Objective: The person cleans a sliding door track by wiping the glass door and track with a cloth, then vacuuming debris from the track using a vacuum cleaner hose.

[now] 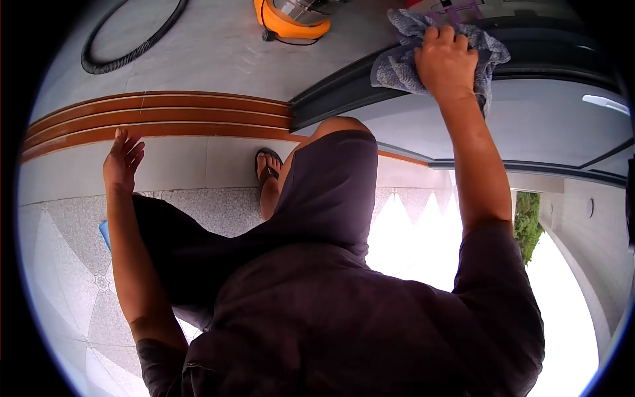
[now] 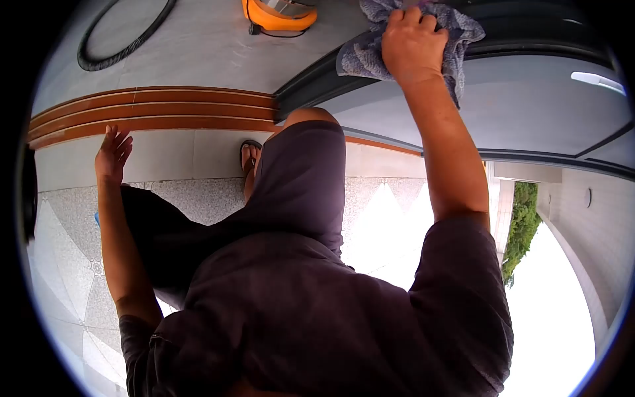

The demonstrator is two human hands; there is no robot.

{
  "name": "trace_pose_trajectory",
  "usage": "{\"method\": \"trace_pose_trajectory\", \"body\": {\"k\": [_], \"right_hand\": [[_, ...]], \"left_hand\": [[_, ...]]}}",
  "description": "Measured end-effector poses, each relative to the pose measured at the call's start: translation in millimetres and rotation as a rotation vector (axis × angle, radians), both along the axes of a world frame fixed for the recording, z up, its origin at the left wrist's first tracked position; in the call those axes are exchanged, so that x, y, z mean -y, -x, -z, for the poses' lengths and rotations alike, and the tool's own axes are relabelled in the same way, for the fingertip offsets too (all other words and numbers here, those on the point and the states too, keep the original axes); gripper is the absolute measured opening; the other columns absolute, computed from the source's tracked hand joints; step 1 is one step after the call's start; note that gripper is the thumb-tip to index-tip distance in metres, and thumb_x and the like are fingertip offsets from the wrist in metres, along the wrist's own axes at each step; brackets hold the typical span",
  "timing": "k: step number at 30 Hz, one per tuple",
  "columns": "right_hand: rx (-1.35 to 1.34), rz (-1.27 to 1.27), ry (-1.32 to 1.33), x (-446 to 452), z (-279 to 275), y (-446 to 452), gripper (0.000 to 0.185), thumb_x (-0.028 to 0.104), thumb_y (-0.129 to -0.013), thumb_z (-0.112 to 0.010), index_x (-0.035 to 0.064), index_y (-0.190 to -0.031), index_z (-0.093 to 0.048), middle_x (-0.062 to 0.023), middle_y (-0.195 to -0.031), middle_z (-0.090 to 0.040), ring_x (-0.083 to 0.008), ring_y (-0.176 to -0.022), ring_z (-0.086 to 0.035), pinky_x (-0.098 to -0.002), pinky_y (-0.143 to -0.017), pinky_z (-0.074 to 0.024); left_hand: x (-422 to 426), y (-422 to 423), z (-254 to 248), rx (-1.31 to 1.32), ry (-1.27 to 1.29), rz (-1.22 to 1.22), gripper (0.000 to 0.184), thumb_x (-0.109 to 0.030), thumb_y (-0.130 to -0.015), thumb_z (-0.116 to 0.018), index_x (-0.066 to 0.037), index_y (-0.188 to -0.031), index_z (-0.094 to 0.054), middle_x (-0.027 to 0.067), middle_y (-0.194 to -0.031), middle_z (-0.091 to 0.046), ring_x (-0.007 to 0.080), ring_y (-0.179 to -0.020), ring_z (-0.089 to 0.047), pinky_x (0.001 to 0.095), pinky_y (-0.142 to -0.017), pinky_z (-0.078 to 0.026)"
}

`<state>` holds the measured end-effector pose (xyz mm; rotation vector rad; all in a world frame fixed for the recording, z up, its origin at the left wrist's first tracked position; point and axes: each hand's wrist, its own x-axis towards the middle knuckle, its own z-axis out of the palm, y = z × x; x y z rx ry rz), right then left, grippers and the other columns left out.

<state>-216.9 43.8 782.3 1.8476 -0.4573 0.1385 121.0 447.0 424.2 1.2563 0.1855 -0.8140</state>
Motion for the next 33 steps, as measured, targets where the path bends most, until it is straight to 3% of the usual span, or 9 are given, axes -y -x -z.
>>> {"method": "trace_pose_trajectory", "body": {"k": [3, 6, 12, 16, 19, 23, 27, 30, 33], "right_hand": [[-0.154, -0.027, -0.228, 16, 137, 3, 0.019, 0.019, -0.084, -0.067, 0.0069, -0.098, -0.063, -0.0143, -0.103, -0.064, -0.0322, -0.092, -0.064, -0.0515, -0.074, -0.0530], [-0.235, 0.101, -0.381, 39, 253, -7, 0.026, 0.020, -0.089, -0.064, 0.0023, -0.107, -0.069, -0.0158, -0.105, -0.066, -0.0346, -0.101, -0.058, -0.0581, -0.085, -0.0438], [-0.570, 0.107, -0.866, 85, 454, -5, 0.032, 0.020, -0.091, -0.063, 0.0013, -0.115, -0.073, -0.0188, -0.124, -0.070, -0.0365, -0.120, -0.061, -0.0556, -0.094, -0.0485], [-0.743, 0.532, -1.070, 68, 422, -49, 0.025, 0.019, -0.090, -0.063, 0.0096, -0.108, -0.079, -0.0164, -0.128, -0.072, -0.0294, -0.120, -0.069, -0.0467, -0.088, -0.0584], [-0.592, 0.476, -0.901, 16, 254, -84, 0.024, 0.014, -0.088, -0.063, 0.0078, -0.105, -0.078, -0.0180, -0.120, -0.074, -0.0327, -0.114, -0.070, -0.0413, -0.088, -0.0579], [-0.259, -0.046, -0.662, 45, 137, -75, 0.026, 0.012, -0.091, -0.059, 0.0055, -0.113, -0.071, -0.0178, -0.113, -0.074, -0.0363, -0.110, -0.068, -0.0535, -0.098, -0.0505], [-0.335, 0.358, -0.816, 66, 196, -80, 0.028, 0.013, -0.094, -0.056, 0.0061, -0.116, -0.072, -0.0181, -0.118, -0.074, -0.0375, -0.114, -0.067, -0.0579, -0.106, -0.0431], [-0.386, 0.311, -0.869, 77, 305, -74, 0.024, 0.010, -0.093, -0.056, 0.0047, -0.109, -0.074, -0.0192, -0.113, -0.074, -0.0386, -0.111, -0.068, -0.0574, -0.102, -0.0478], [-0.002, 0.131, -1.050, 79, 359, -80, 0.020, 0.008, -0.091, -0.057, 0.0036, -0.104, -0.072, -0.0192, -0.107, -0.074, -0.0395, -0.108, -0.069, -0.0517, -0.095, -0.0535]], "left_hand": [[2, 15, -16, 0.057, -0.016, 0.020, 0.061, -0.049, -0.104, -0.061, -0.007, -0.148, -0.055, 0.0094, -0.124, -0.072, 0.0186, -0.104, -0.069, 0.0308, -0.093, -0.054], [-8, 29, -16, 0.057, -0.096, 0.090, 0.063, -0.050, -0.103, -0.061, -0.004, -0.146, -0.058, 0.0117, -0.126, -0.072, 0.0179, -0.102, -0.069, 0.0307, -0.092, -0.054], [-58, 55, -34, 0.048, -0.217, 0.114, 0.062, -0.049, -0.105, -0.059, -0.004, -0.147, -0.057, 0.0112, -0.124, -0.072, 0.0170, -0.099, -0.068, 0.0304, -0.091, -0.053], [-98, 57, -29, -0.002, -0.225, 0.032, 0.062, -0.050, -0.106, -0.057, -0.005, -0.148, -0.056, 0.0105, -0.124, -0.072, 0.0160, -0.098, -0.068, 0.0307, -0.091, -0.053], [-108, 52, -34, -0.019, -0.146, -0.068, 0.062, -0.050, -0.107, -0.056, -0.005, -0.150, -0.054, 0.0097, -0.124, -0.072, 0.0158, -0.100, -0.067, 0.0306, -0.093, -0.052], [-100, 41, -30, -0.006, 0.049, -0.143, 0.056, -0.045, -0.109, -0.053, -0.005, -0.149, -0.053, 0.0095, -0.125, -0.071, 0.0165, -0.103, -0.067, 0.0317, -0.097, -0.053], [-60, 44, -32, -0.093, 0.083, -0.080, 0.051, -0.043, -0.109, -0.053, -0.005, -0.143, -0.058, 0.0110, -0.121, -0.072, 0.0174, -0.098, -0.069, 0.0311, -0.091, -0.056], [-23, 60, -45, -0.011, -0.014, 0.078, 0.054, -0.043, -0.109, -0.054, -0.003, -0.145, -0.057, 0.0116, -0.119, -0.073, 0.0169, -0.095, -0.070, 0.0299, -0.086, -0.056], [-15, 72, -43, 0.028, -0.181, 0.290, 0.058, -0.044, -0.107, -0.057, -0.001, -0.146, -0.056, 0.0126, -0.121, -0.073, 0.0173, -0.094, -0.071, 0.0301, -0.086, -0.056]]}}
